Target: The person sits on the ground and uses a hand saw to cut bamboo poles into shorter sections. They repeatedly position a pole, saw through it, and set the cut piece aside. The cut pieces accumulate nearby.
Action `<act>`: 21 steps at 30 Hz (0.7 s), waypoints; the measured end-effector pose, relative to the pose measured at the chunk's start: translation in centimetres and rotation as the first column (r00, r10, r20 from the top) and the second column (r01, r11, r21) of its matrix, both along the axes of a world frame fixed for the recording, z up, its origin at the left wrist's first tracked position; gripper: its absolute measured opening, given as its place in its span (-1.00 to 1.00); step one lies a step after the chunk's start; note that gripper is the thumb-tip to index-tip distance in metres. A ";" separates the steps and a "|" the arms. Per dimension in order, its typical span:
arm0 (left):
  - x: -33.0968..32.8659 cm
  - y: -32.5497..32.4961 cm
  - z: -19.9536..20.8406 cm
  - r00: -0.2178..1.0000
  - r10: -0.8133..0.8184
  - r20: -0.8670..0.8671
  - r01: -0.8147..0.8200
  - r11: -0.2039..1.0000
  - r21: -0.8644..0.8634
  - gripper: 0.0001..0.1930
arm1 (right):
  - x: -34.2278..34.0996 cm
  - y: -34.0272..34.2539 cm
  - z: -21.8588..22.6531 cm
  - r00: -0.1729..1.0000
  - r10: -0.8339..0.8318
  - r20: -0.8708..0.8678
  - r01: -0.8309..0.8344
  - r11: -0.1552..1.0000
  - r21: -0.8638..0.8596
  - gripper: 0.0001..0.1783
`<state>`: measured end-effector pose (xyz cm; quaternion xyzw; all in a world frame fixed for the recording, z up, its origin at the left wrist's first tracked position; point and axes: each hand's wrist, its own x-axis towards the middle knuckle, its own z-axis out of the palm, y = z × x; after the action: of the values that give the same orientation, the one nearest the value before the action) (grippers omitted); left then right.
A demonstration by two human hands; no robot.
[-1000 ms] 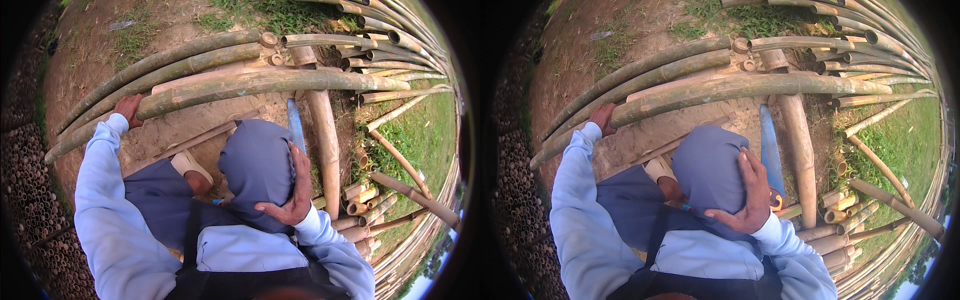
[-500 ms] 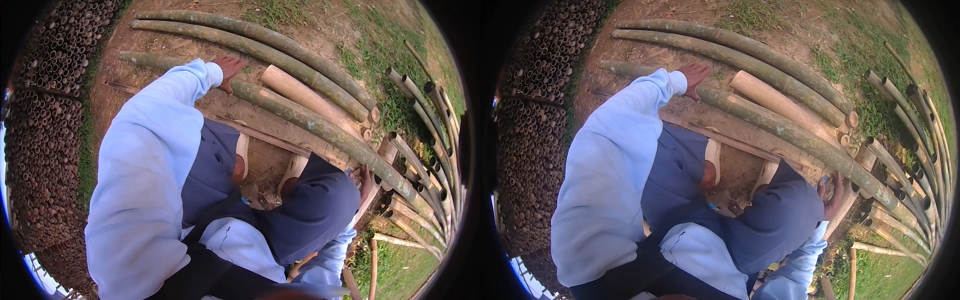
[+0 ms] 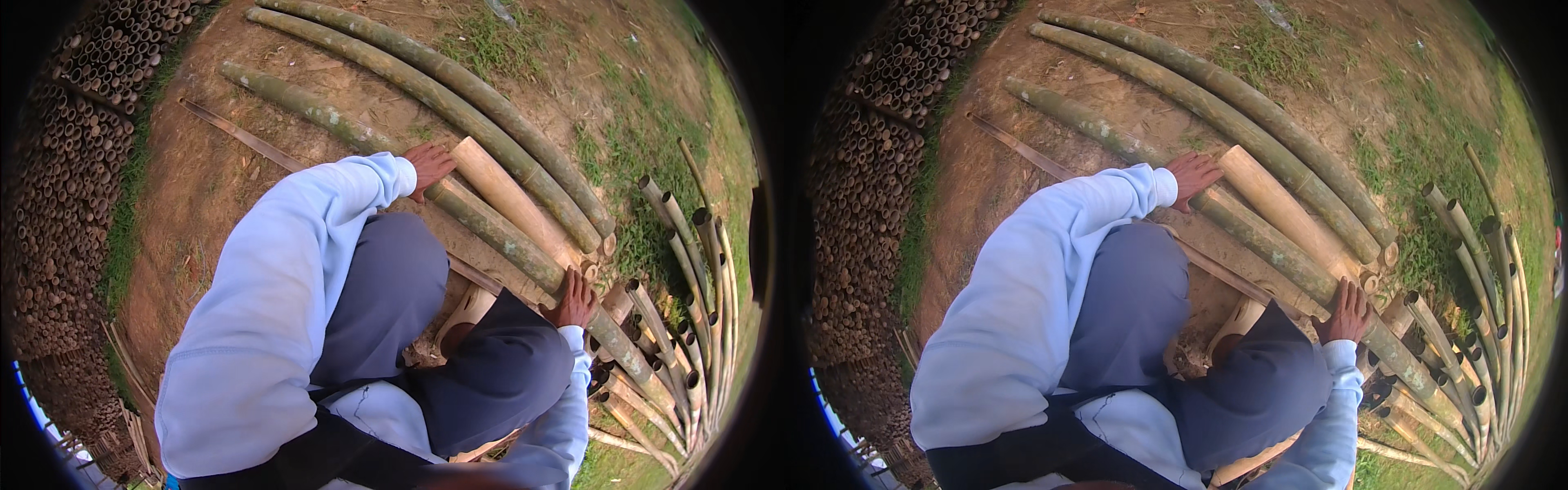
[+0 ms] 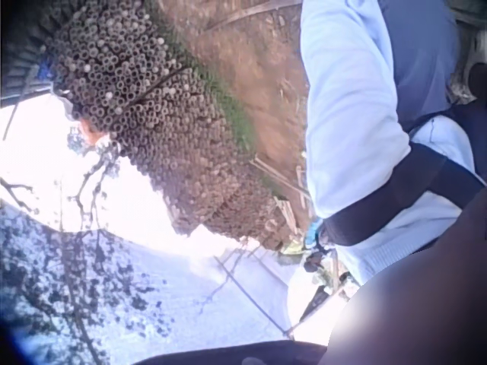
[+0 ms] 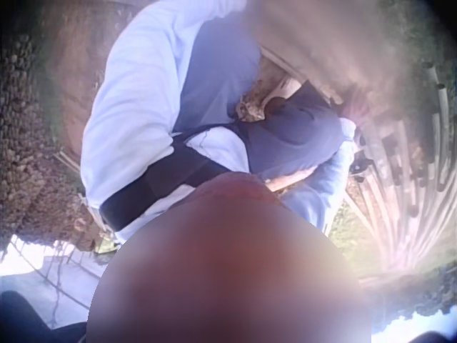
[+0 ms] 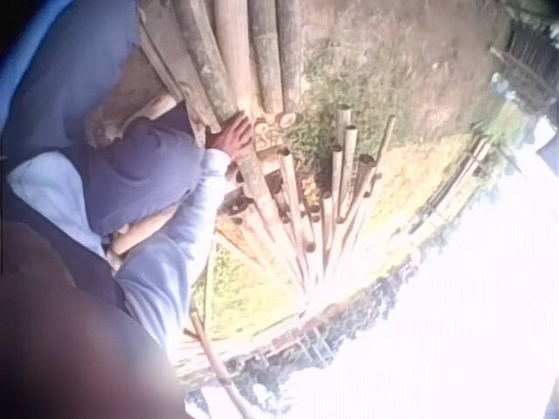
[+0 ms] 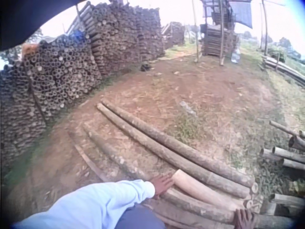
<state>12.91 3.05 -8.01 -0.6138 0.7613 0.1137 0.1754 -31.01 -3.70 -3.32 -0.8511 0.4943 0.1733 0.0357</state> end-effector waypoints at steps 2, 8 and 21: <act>-0.1 0.0 -1.2 1.000 -0.019 0.011 0.019 1.000 -0.016 0.02 | -0.5 -0.4 -1.0 0.999 0.025 -0.035 -0.024 1.000 0.009 0.24; 0.2 -0.1 -3.4 0.996 -0.079 0.027 0.079 0.997 -0.015 -0.15 | -1.1 -2.5 -3.7 0.979 0.173 0.106 -0.164 0.982 -0.093 -0.10; 11.5 3.8 -1.1 0.970 0.224 0.099 -0.219 0.974 -0.058 -0.13 | 11.1 0.9 -2.6 0.912 0.306 0.272 -0.287 0.952 -0.109 -0.28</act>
<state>24.41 6.87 -9.08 -0.7039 0.6802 0.0823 0.1873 -19.94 -2.82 -5.88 -0.9329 0.3547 0.0356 0.0517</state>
